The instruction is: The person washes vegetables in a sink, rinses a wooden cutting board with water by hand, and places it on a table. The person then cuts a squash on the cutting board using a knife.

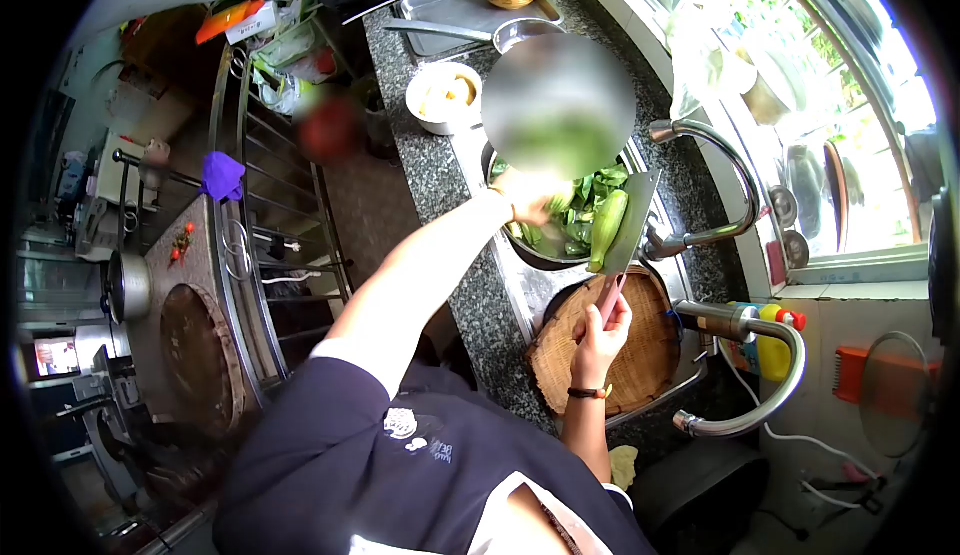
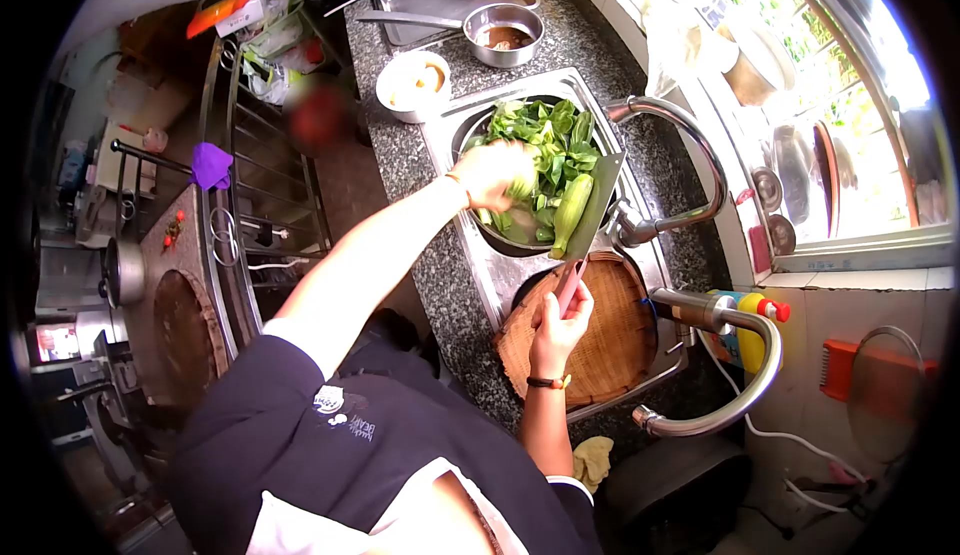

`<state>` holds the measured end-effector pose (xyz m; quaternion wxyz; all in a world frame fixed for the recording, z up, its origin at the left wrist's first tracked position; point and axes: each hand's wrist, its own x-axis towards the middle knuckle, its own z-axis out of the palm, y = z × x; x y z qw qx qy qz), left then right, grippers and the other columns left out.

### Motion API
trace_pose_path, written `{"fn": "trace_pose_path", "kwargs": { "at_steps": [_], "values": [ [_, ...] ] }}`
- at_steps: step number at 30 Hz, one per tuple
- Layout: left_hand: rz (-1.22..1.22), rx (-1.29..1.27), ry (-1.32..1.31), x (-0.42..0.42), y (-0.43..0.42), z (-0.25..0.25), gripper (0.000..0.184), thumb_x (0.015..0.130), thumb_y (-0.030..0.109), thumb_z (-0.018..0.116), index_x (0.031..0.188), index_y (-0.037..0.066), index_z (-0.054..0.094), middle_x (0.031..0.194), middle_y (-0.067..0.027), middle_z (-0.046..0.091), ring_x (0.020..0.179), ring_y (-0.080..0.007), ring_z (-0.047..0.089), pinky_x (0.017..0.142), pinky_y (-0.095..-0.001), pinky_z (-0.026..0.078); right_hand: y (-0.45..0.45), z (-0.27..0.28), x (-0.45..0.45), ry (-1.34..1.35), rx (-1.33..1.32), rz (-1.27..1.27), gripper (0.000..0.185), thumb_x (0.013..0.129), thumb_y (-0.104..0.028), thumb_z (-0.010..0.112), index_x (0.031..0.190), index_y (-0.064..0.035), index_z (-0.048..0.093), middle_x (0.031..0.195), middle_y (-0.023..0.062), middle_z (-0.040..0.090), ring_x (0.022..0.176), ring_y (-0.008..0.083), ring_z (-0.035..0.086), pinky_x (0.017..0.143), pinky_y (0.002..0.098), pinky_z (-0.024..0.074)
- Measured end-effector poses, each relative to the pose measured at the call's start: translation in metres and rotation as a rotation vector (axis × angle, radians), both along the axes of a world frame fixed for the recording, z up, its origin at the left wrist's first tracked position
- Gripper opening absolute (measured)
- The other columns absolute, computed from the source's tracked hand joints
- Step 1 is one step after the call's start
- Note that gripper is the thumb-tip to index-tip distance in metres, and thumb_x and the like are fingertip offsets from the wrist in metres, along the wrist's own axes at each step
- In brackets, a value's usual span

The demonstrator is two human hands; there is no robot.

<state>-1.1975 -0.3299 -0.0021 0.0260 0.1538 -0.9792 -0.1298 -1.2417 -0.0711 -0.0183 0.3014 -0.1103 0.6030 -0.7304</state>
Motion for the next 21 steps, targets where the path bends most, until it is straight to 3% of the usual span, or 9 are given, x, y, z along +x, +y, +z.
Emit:
{"fn": "trace_pose_path", "kwargs": {
  "at_steps": [1, 4, 9, 11, 12, 14, 15, 19, 21],
  "values": [
    [-0.045, -0.045, -0.166, 0.009, 0.001, -0.024, 0.057, 0.051, 0.023, 0.077, 0.104, 0.018, 0.056, 0.101, -0.0089, 0.055, 0.09, -0.0278, 0.058, 0.078, -0.0376, 0.05, 0.002, 0.0, -0.003, 0.007, 0.014, 0.009, 0.036, 0.083, -0.001, 0.056, 0.115, -0.0023, 0.042, 0.072, 0.0027, 0.049, 0.046, 0.0076, 0.042, 0.042, 0.0202, 0.0353],
    [0.077, -0.056, -0.001, 0.011, 0.002, -0.038, 0.055, 0.05, 0.029, 0.078, 0.101, 0.023, 0.059, 0.099, -0.0086, 0.056, 0.092, -0.0273, 0.058, 0.078, -0.0362, 0.05, 0.003, -0.008, -0.008, 0.046, 0.01, 0.002, 0.037, 0.082, 0.0, 0.056, 0.116, -0.003, 0.042, 0.071, 0.002, 0.049, 0.046, 0.0073, 0.042, 0.041, 0.0199, 0.0349],
    [0.201, 0.884, 0.267, -0.013, -0.012, 0.048, 0.06, 0.061, 0.029, 0.079, 0.11, 0.006, 0.053, 0.103, -0.0074, 0.06, 0.097, -0.0195, 0.059, 0.082, -0.0355, 0.049, 0.001, 0.006, -0.009, 0.033, -0.022, 0.05, 0.036, 0.083, 0.004, 0.053, 0.116, -0.0017, 0.04, 0.078, 0.004, 0.05, 0.049, 0.0071, 0.044, 0.042, 0.0199, 0.0358],
    [0.174, 1.632, 0.561, -0.016, -0.015, 0.014, 0.062, 0.064, 0.027, 0.078, 0.115, 0.005, 0.05, 0.102, -0.0066, 0.06, 0.088, -0.0163, 0.06, 0.08, -0.0297, 0.05, 0.001, 0.004, -0.008, 0.045, -0.01, 0.048, 0.038, 0.082, 0.002, 0.055, 0.117, -0.0018, 0.04, 0.082, 0.0039, 0.05, 0.049, 0.0068, 0.043, 0.042, 0.0203, 0.036],
    [0.326, 1.515, 0.627, -0.021, -0.006, 0.006, 0.057, 0.062, 0.029, 0.079, 0.108, 0.004, 0.055, 0.098, -0.009, 0.063, 0.084, -0.0156, 0.062, 0.073, -0.028, 0.051, 0.003, -0.003, -0.009, 0.076, 0.002, 0.044, 0.038, 0.082, 0.001, 0.056, 0.117, -0.0019, 0.041, 0.083, 0.0035, 0.051, 0.049, 0.0065, 0.042, 0.042, 0.0202, 0.0355],
    [-0.095, 0.088, -0.256, -0.016, -0.007, 0.016, 0.044, 0.053, 0.033, 0.081, 0.087, 0.011, 0.065, 0.09, -0.0066, 0.066, 0.077, -0.018, 0.064, 0.064, -0.0322, 0.052, 0.001, -0.008, -0.009, 0.114, 0.041, 0.06, 0.038, 0.083, -0.004, 0.057, 0.118, -0.0023, 0.042, 0.086, 0.003, 0.051, 0.05, 0.0057, 0.041, 0.042, 0.0196, 0.0342],
    [-0.148, 0.119, -0.577, -0.025, -0.008, -0.005, 0.052, 0.05, 0.037, 0.082, 0.092, 0.013, 0.064, 0.088, -0.0047, 0.066, 0.075, -0.0227, 0.064, 0.066, -0.0344, 0.052, 0.0, -0.003, -0.009, 0.126, 0.078, 0.079, 0.038, 0.083, -0.006, 0.058, 0.118, -0.0026, 0.042, 0.087, 0.0027, 0.051, 0.05, 0.0054, 0.04, 0.042, 0.0192, 0.0333],
    [0.404, 0.565, 0.183, 0.008, -0.001, -0.033, 0.07, 0.047, 0.046, 0.079, 0.102, 0.009, 0.057, 0.097, -0.0126, 0.062, 0.089, -0.0278, 0.062, 0.078, -0.0391, 0.049, 0.001, -0.002, 0.003, 0.177, 0.051, 0.074, 0.046, 0.083, -0.008, 0.058, 0.125, -0.0036, 0.041, 0.083, 0.0018, 0.052, 0.048, 0.0053, 0.037, 0.041, 0.0188, 0.0304],
    [0.487, 0.273, 0.004, 0.045, 0.002, -0.014, 0.079, 0.047, 0.046, 0.079, 0.11, 0.006, 0.052, 0.105, -0.0127, 0.058, 0.093, -0.0292, 0.06, 0.082, -0.0465, 0.045, 0.002, 0.0, 0.004, 0.155, 0.058, 0.131, 0.046, 0.084, -0.007, 0.057, 0.127, -0.004, 0.04, 0.081, 0.0011, 0.052, 0.048, 0.0056, 0.037, 0.041, 0.0195, 0.0302]
  ]
}}
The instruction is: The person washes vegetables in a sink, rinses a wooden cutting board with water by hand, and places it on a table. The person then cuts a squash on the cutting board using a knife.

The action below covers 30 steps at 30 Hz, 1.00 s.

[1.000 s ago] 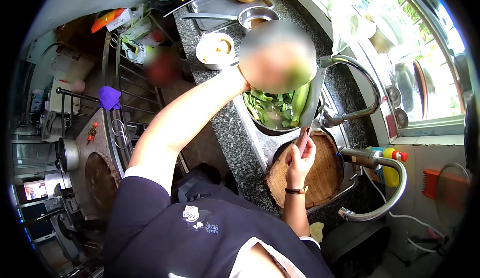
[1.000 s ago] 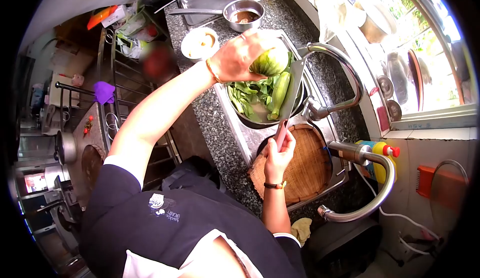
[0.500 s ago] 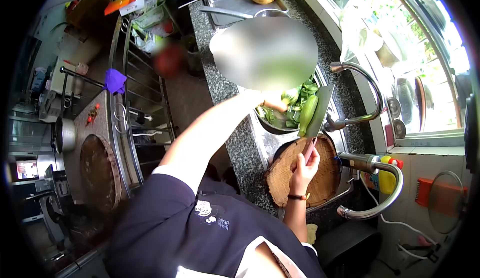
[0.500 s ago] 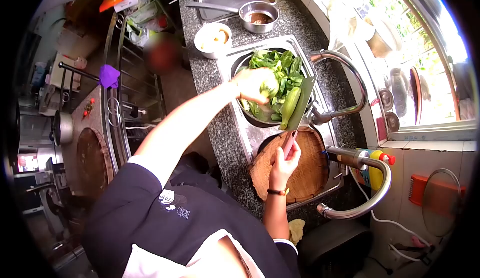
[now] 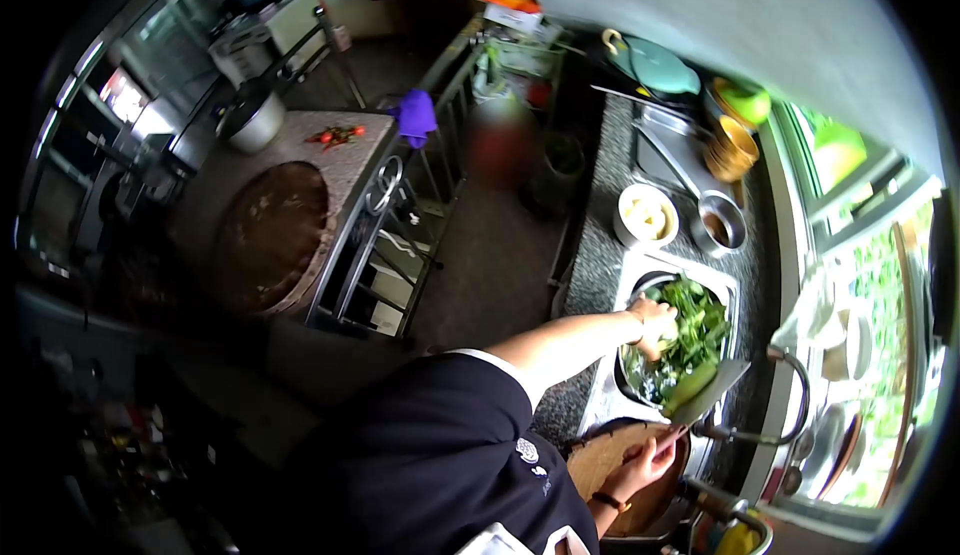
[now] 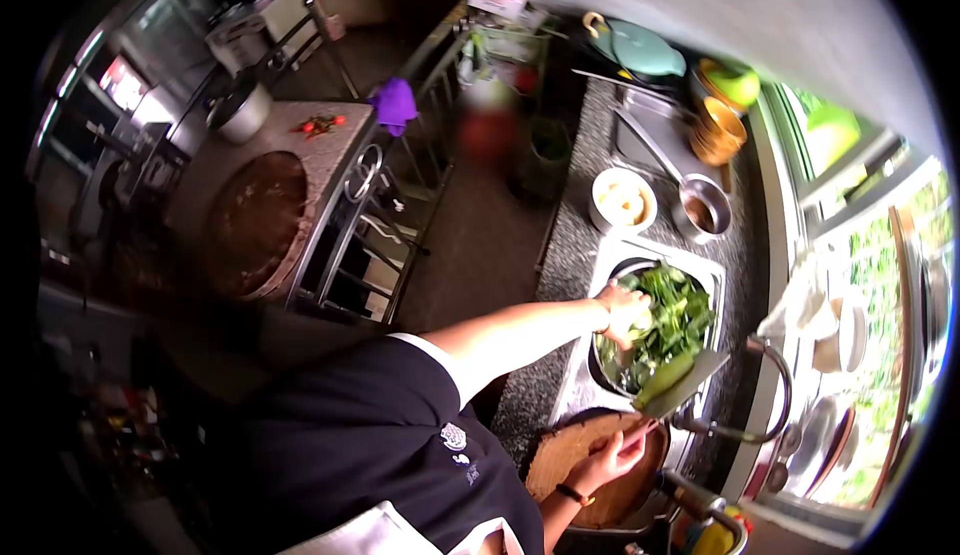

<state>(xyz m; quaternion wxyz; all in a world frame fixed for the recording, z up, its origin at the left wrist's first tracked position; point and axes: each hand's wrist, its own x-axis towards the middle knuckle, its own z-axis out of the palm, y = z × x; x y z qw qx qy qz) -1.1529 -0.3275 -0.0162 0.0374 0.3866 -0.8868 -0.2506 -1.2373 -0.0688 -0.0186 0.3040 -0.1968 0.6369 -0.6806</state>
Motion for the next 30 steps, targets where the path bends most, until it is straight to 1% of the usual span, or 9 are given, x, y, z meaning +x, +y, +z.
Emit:
{"fn": "trace_pose_path", "kwargs": {
  "at_steps": [1, 5, 11, 12, 14, 18, 19, 22, 30],
  "values": [
    [-0.108, -0.099, -0.098, 0.022, -0.005, 0.002, 0.078, 0.048, 0.041, 0.078, 0.11, 0.002, 0.051, 0.109, -0.0151, 0.055, 0.098, -0.031, 0.058, 0.086, -0.0575, 0.039, -0.001, 0.002, 0.001, 0.0, 0.008, 0.004, 0.045, 0.084, -0.006, 0.055, 0.126, -0.0041, 0.041, 0.08, 0.001, 0.052, 0.048, 0.0057, 0.038, 0.041, 0.0199, 0.0304],
    [0.402, 0.068, 0.23, 0.161, -0.005, 0.01, 0.078, 0.05, 0.037, 0.08, 0.113, 0.005, 0.047, 0.102, -0.0144, 0.059, 0.093, -0.0317, 0.06, 0.085, -0.0448, 0.043, -0.018, 0.031, 0.032, 0.054, 0.076, 0.037, 0.045, 0.083, -0.005, 0.055, 0.126, -0.0035, 0.041, 0.077, 0.0018, 0.05, 0.047, 0.0066, 0.038, 0.043, 0.0193, 0.032],
    [1.213, -0.229, 0.505, 0.444, 0.055, 0.055, 0.071, 0.051, 0.03, 0.08, 0.109, 0.004, 0.047, 0.097, -0.0164, 0.057, 0.089, -0.0294, 0.059, 0.077, -0.0372, 0.048, -0.077, 0.031, 0.093, 0.121, -0.061, 0.383, 0.037, 0.085, -0.006, 0.053, 0.12, -0.0054, 0.042, 0.076, 0.0008, 0.049, 0.047, 0.0045, 0.039, 0.038, 0.018, 0.0305],
    [1.399, -0.402, 0.346, 0.493, 0.069, 0.047, 0.072, 0.05, 0.03, 0.08, 0.109, 0.003, 0.047, 0.096, -0.0167, 0.058, 0.086, -0.0303, 0.059, 0.077, -0.0368, 0.048, -0.093, 0.043, 0.121, 0.095, -0.073, 0.449, 0.037, 0.085, -0.007, 0.053, 0.12, -0.0052, 0.041, 0.074, 0.0007, 0.048, 0.047, 0.0047, 0.039, 0.038, 0.0184, 0.0308],
    [1.622, -0.568, 0.501, 0.59, 0.097, 0.019, 0.077, 0.05, 0.033, 0.081, 0.11, 0.0, 0.046, 0.098, -0.0172, 0.058, 0.089, -0.0319, 0.058, 0.08, -0.0372, 0.047, -0.121, 0.074, 0.184, 0.169, -0.041, 0.661, 0.036, 0.084, -0.008, 0.051, 0.119, -0.0056, 0.042, 0.067, 0.0009, 0.046, 0.046, 0.0063, 0.038, 0.041, 0.0208, 0.0328],
    [1.92, -0.397, 0.482, 0.707, 0.166, 0.041, 0.091, 0.049, 0.036, 0.081, 0.121, -0.001, 0.04, 0.114, -0.0225, 0.05, 0.104, -0.034, 0.052, 0.089, -0.0396, 0.043, -0.176, 0.091, 0.312, 0.095, -0.103, 1.092, 0.036, 0.081, -0.002, 0.05, 0.115, -0.0029, 0.042, 0.074, 0.0024, 0.049, 0.047, 0.0073, 0.04, 0.041, 0.0219, 0.0341],
    [1.995, -0.475, 0.09, 0.737, 0.172, 0.021, 0.091, 0.05, 0.04, 0.081, 0.122, 0.001, 0.04, 0.119, -0.0216, 0.046, 0.111, -0.0352, 0.046, 0.092, -0.0409, 0.041, -0.189, 0.09, 0.346, 0.025, -0.105, 1.225, 0.035, 0.08, -0.001, 0.05, 0.114, -0.0031, 0.042, 0.074, 0.0027, 0.049, 0.048, 0.0075, 0.041, 0.041, 0.0224, 0.0349],
    [1.97, -0.11, -0.02, 0.776, 0.19, 0.042, 0.091, 0.056, 0.047, 0.078, 0.126, 0.004, 0.039, 0.123, -0.0174, 0.039, 0.118, -0.0356, 0.038, 0.096, -0.0426, 0.04, -0.212, 0.09, 0.46, -0.135, -0.076, 1.546, 0.032, 0.08, 0.001, 0.051, 0.111, -0.0027, 0.043, 0.073, 0.0034, 0.05, 0.048, 0.0079, 0.043, 0.042, 0.0229, 0.0361],
    [1.679, -0.276, 0.246, 0.799, 0.212, 0.027, 0.104, 0.057, 0.044, 0.08, 0.138, 0.01, 0.025, 0.126, -0.0203, 0.038, 0.117, -0.0367, 0.039, 0.099, -0.044, 0.033, -0.238, 0.043, 0.633, -0.42, 0.26, 1.987, 0.036, 0.082, -0.006, 0.056, 0.115, -0.0028, 0.041, 0.073, 0.004, 0.05, 0.049, 0.0117, 0.046, 0.044, 0.0251, 0.0387]
  ]
}}
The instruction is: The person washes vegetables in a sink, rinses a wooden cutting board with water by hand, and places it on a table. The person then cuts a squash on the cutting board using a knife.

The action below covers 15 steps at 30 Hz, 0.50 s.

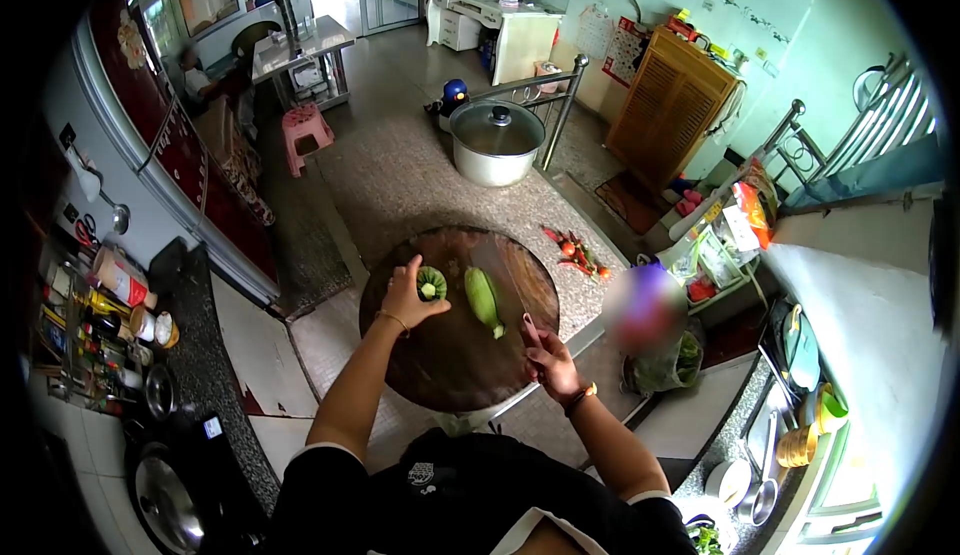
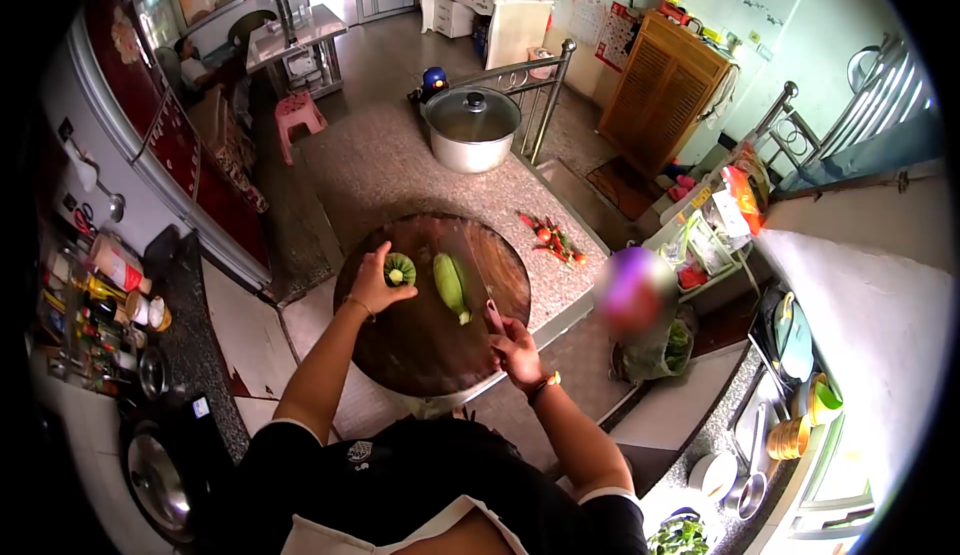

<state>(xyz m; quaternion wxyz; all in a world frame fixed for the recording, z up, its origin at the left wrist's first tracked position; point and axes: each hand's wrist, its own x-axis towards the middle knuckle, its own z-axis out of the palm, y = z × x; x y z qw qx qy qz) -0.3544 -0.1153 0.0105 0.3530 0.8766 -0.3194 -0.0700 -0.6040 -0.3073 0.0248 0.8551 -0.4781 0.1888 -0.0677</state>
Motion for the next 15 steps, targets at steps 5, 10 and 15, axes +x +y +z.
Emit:
{"fn": "trace_pose_path", "kwargs": {
  "at_steps": [5, 10, 15],
  "values": [
    [-0.036, 0.145, -0.059, -0.003, -0.001, 0.001, 0.096, 0.066, 0.054, 0.071, 0.14, 0.016, 0.024, 0.138, -0.0202, 0.028, 0.125, -0.041, 0.032, 0.099, -0.0474, 0.035, -0.029, -0.013, 0.002, 0.091, 0.036, 0.064, 0.038, 0.083, -0.011, 0.056, 0.118, -0.0031, 0.044, 0.08, 0.005, 0.055, 0.06, 0.0136, 0.055, 0.054, 0.0262, 0.0463],
    [-0.021, 0.135, -0.031, 0.005, -0.014, 0.007, 0.091, 0.07, 0.054, 0.068, 0.14, 0.018, 0.024, 0.143, -0.0193, 0.021, 0.128, -0.0415, 0.027, 0.101, -0.0479, 0.033, -0.076, -0.045, 0.0, 0.235, -1.174, 0.307, 0.043, 0.083, -0.025, 0.059, 0.119, -0.0035, 0.048, 0.096, 0.0152, 0.063, 0.077, 0.0261, 0.063, 0.07, 0.0363, 0.0491],
    [-0.107, 0.401, -0.126, 0.036, -0.039, 0.102, 0.075, 0.073, 0.049, 0.065, 0.134, 0.015, 0.038, 0.144, -0.0169, 0.024, 0.132, -0.0377, 0.022, 0.105, -0.0514, 0.025, -0.069, 0.025, 0.023, 0.53, -1.632, 0.802, 0.045, 0.084, -0.043, 0.051, 0.109, -0.0058, 0.051, 0.09, 0.019, 0.064, 0.086, 0.036, 0.061, 0.074, 0.0451, 0.0471]
  ]
}}
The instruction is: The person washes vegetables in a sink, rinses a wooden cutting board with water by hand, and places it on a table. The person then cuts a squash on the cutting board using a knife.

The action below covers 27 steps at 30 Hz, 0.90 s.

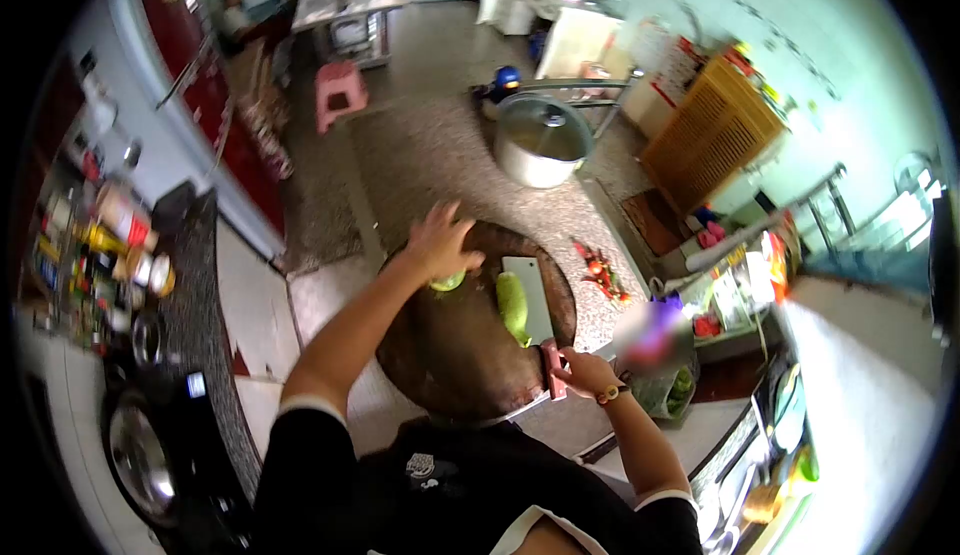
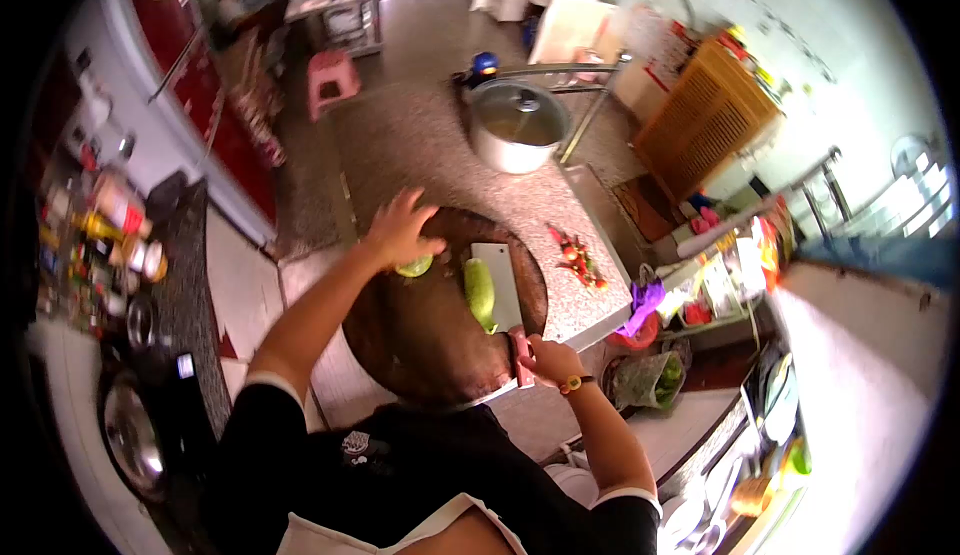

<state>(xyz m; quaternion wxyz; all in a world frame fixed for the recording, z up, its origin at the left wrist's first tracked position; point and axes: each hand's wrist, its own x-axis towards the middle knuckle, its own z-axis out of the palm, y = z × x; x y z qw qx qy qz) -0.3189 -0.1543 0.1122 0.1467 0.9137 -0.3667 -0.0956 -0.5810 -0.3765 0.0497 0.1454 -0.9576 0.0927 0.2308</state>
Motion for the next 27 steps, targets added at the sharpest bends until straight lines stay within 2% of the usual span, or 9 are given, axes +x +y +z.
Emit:
{"fn": "trace_pose_path", "kwargs": {
  "at_steps": [1, 2, 3, 4, 7, 9, 22, 27],
  "values": [
    [-0.042, 0.02, -0.032, 0.01, -0.009, 0.028, 0.073, 0.073, 0.05, 0.065, 0.132, 0.013, 0.043, 0.144, -0.0155, 0.025, 0.135, -0.0345, 0.019, 0.105, -0.0539, 0.022, -0.008, -0.009, 0.002, -0.049, 0.038, 0.01, 0.044, 0.083, -0.042, 0.054, 0.109, -0.0071, 0.052, 0.089, 0.0184, 0.065, 0.085, 0.0351, 0.062, 0.073, 0.0446, 0.0476],
    [-0.11, 0.014, -0.049, 0.019, -0.021, 0.06, 0.062, 0.074, 0.042, 0.065, 0.128, 0.015, 0.049, 0.141, -0.0159, 0.031, 0.135, -0.033, 0.019, 0.106, -0.0537, 0.021, -0.01, -0.003, 0.008, -0.02, 0.047, -0.001, 0.046, 0.083, -0.043, 0.055, 0.113, -0.0081, 0.051, 0.091, 0.0185, 0.064, 0.087, 0.0354, 0.062, 0.074, 0.0444, 0.0476],
    [-0.211, -0.18, -0.008, 0.03, -0.036, 0.081, 0.058, 0.075, 0.034, 0.066, 0.126, 0.012, 0.05, 0.138, -0.0168, 0.036, 0.137, -0.0309, 0.016, 0.107, -0.0527, 0.019, -0.01, 0.007, 0.015, 0.016, 0.057, 0.002, 0.048, 0.083, -0.043, 0.057, 0.116, -0.0091, 0.051, 0.094, 0.0186, 0.064, 0.088, 0.0356, 0.061, 0.075, 0.0441, 0.0475],
    [-0.383, -0.114, -0.348, 0.056, -0.067, 0.085, 0.055, 0.075, 0.028, 0.066, 0.125, 0.008, 0.049, 0.127, -0.0159, 0.048, 0.125, -0.0325, 0.037, 0.099, -0.0517, 0.033, -0.011, 0.01, 0.02, 0.003, 0.014, -0.004, 0.045, 0.083, -0.042, 0.057, 0.113, -0.0087, 0.052, 0.091, 0.0178, 0.065, 0.086, 0.0347, 0.062, 0.073, 0.0432, 0.0482],
    [-0.345, -0.067, -0.41, 0.057, -0.104, 0.12, 0.054, 0.076, 0.029, 0.066, 0.123, 0.008, 0.05, 0.124, -0.0158, 0.05, 0.121, -0.0316, 0.04, 0.096, -0.05, 0.035, -0.027, 0.003, 0.033, -0.055, 0.005, 0.001, 0.043, 0.083, -0.041, 0.058, 0.111, -0.0085, 0.053, 0.083, 0.0153, 0.066, 0.081, 0.0328, 0.063, 0.07, 0.0408, 0.0495],
    [-0.335, -0.042, -0.418, 0.059, -0.119, 0.134, 0.053, 0.076, 0.03, 0.065, 0.122, 0.008, 0.051, 0.121, -0.0158, 0.051, 0.118, -0.0311, 0.042, 0.094, -0.0489, 0.036, -0.022, 0.024, 0.045, -0.007, 0.004, -0.049, 0.042, 0.084, -0.038, 0.058, 0.115, -0.0094, 0.053, 0.094, 0.0181, 0.064, 0.09, 0.0309, 0.062, 0.074, 0.0383, 0.0503],
    [-0.296, -0.08, -0.42, 0.053, -0.141, 0.181, 0.047, 0.079, 0.036, 0.065, 0.116, 0.007, 0.056, 0.105, -0.0157, 0.057, 0.1, -0.0275, 0.053, 0.083, -0.0413, 0.044, -0.055, 0.037, 0.033, -0.178, 0.0, -0.038, 0.046, 0.085, -0.041, 0.056, 0.12, -0.0115, 0.051, 0.105, 0.0141, 0.061, 0.092, 0.0302, 0.061, 0.079, 0.0407, 0.0483],
    [-0.3, -0.208, -0.297, 0.008, -0.122, 0.192, 0.046, 0.08, 0.038, 0.064, 0.113, 0.007, 0.058, 0.099, -0.0156, 0.06, 0.093, -0.0261, 0.058, 0.078, -0.0384, 0.047, -0.085, 0.047, 0.029, -0.223, -0.097, 0.069, 0.048, 0.085, -0.041, 0.056, 0.123, -0.0123, 0.05, 0.11, 0.0125, 0.06, 0.092, 0.0299, 0.061, 0.082, 0.0416, 0.0475]
  ]
}}
